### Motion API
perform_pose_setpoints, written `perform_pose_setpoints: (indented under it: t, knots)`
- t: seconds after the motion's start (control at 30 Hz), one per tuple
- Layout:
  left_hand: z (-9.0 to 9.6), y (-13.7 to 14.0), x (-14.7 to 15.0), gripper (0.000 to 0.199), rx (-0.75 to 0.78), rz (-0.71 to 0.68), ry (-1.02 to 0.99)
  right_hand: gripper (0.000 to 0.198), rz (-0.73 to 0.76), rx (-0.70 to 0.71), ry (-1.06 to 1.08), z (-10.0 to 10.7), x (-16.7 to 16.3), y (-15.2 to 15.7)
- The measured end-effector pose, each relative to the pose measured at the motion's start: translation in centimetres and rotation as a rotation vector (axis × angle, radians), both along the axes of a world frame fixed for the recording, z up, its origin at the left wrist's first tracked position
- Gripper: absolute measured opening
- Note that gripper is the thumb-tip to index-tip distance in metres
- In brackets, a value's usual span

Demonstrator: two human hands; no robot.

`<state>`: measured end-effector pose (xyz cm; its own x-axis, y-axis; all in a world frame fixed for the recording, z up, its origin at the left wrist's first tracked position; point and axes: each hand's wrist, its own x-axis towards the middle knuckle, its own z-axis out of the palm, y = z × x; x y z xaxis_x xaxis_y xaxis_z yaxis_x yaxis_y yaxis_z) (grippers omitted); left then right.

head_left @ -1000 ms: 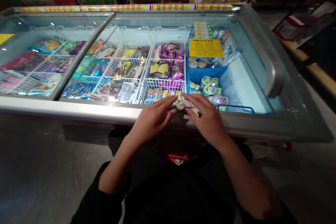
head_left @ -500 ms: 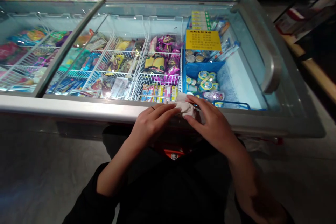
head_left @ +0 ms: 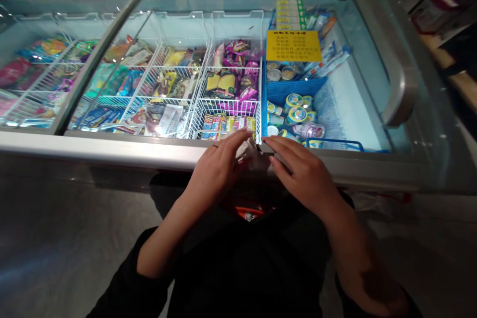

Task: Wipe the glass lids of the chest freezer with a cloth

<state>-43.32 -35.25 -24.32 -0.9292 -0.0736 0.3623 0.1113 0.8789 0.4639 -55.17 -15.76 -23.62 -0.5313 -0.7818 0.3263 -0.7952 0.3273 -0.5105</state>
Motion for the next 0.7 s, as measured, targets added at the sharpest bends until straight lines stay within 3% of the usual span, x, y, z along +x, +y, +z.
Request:
perform_pose_setpoints:
  t: [0.13,0.27,0.47,0.53,0.7]
  knots:
    - [-0.1,1.9,-0.2,0.040,-0.183,0.028,0.018,0.057,-0.059,0.005,0.051,-0.4,-0.2,-0.5]
    - [-0.3,2.5,-0.7,0.037,-0.220,-0.010,0.039,0.057,-0.092,0.074,0.151,-1.1,0.1,-1.0]
    - [-0.4,0.1,1.4,0.037,-0.234,0.334,0.052,0.055,-0.126,0.139,0.227,-1.5,0.7,-1.0]
    - [-0.5,0.7,1.6,0.038,-0.236,0.300,0.059,0.054,-0.147,0.138,0.236,-1.5,0.9,-1.4]
    - [-0.3,1.8,-0.3,0.034,-0.206,0.019,0.041,0.051,-0.161,0.164,0.229,-1.3,0.9,-1.8]
